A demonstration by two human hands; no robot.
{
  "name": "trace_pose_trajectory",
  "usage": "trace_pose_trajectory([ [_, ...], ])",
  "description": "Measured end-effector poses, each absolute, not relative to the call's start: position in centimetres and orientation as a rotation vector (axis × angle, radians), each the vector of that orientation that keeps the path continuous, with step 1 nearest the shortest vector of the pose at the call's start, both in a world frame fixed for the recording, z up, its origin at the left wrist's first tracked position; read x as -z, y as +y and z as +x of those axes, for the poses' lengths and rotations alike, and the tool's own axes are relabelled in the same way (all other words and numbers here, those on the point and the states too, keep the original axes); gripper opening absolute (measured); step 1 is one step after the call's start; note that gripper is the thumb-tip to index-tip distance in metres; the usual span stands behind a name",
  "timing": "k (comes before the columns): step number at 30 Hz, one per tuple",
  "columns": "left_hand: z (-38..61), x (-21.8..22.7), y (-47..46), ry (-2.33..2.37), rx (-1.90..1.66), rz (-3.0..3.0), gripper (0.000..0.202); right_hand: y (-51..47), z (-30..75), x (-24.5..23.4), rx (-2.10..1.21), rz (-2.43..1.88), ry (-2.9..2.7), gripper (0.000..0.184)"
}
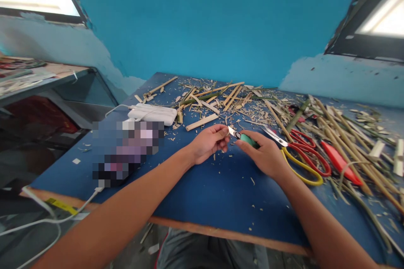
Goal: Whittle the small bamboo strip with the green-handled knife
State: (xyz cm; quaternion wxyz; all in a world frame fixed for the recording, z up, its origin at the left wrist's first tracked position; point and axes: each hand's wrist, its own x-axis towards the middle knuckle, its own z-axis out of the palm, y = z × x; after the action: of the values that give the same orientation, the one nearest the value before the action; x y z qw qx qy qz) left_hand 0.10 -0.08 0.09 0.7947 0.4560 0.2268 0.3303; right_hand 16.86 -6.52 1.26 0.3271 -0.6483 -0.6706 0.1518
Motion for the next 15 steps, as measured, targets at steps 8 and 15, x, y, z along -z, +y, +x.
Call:
trace_pose_trajectory([
  [8,0.18,0.1,-0.29,0.504,-0.7,0.999,0.026,-6.71,17.0,-0.96,-0.304,-1.736,-1.738,0.041],
  [15,0.43,0.65,-0.22,0.533,-0.737,1.087,0.03,-6.29,16.18,-0.74,-0.22,-1.782,-1.718,0.038],
])
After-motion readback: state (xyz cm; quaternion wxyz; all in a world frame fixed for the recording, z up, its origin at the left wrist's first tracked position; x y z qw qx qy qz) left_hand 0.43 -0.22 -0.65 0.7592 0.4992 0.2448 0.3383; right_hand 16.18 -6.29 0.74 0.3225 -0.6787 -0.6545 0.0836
